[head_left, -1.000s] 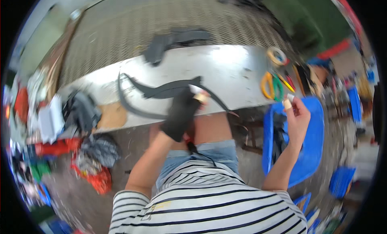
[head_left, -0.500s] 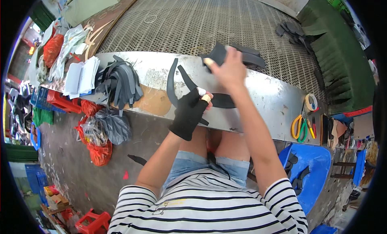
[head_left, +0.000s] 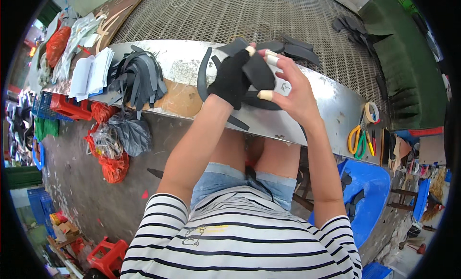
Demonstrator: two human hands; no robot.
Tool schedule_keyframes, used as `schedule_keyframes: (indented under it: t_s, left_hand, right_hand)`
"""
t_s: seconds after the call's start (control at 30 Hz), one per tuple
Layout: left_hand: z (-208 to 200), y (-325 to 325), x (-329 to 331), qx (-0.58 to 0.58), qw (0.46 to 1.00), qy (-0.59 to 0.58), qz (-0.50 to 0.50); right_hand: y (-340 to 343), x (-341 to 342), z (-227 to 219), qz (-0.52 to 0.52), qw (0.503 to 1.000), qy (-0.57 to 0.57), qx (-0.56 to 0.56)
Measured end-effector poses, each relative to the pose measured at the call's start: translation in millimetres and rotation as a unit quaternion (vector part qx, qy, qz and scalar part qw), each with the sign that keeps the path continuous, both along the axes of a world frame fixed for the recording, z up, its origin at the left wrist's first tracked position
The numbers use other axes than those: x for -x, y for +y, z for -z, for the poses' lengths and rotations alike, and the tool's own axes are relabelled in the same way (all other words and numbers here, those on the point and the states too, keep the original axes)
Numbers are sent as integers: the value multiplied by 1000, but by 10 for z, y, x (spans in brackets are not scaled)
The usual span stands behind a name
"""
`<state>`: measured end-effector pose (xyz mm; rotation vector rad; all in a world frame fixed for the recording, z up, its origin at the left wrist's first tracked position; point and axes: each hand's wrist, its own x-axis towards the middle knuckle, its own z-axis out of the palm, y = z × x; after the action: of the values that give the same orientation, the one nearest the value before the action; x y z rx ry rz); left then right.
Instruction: The recorder is gluing and assembling black curved shoe upper components at a workbench.
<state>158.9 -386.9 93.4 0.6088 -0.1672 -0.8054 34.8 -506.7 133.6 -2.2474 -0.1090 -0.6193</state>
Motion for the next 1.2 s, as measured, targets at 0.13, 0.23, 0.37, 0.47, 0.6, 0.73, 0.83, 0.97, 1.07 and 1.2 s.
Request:
schedule_keyframes:
  t_s: [0.13, 0.23, 0.37, 0.47, 0.6, 0.73, 0.83, 0.97, 1.07, 1.2]
  left_hand:
    - [-20, 388, 8, -46, 994, -94, -19]
    - [-103, 830, 75, -75, 994, -82, -15]
    - [-178, 778, 274, -100, 991, -87, 18]
    - [-249, 611, 439, -105, 986, -118, 58]
    - [-685, 393, 737, -171, 955, -209, 124]
    - [-912, 182, 851, -76, 899, -327, 282]
    - [-952, 181, 934, -135, 893, -305, 301]
    - [-840, 175, 1059, -105, 884, -351, 289]
    - [-824, 135, 1213, -150, 890, -334, 270]
    - [-653, 237, 1227, -132, 898, -292, 301]
  right_hand:
    - [-449, 542, 130, 229, 969, 88, -19]
    - [-439, 1015, 142, 275, 928, 247, 44]
    - [-197, 1239, 471, 295, 926, 171, 160]
    - [-206, 1228, 387, 310, 938, 145, 59]
    - [-228, 1163, -70, 228, 946, 88, -212]
    - [-232, 1189, -682, 62, 997, 39, -19]
    - [-230, 1259, -903, 77, 997, 17, -19]
    - [-421, 1464, -895, 116, 986, 87, -80]
    - [-559, 1527, -706, 120, 984, 65, -116]
    - [-449, 1477, -586, -18, 937, -35, -348]
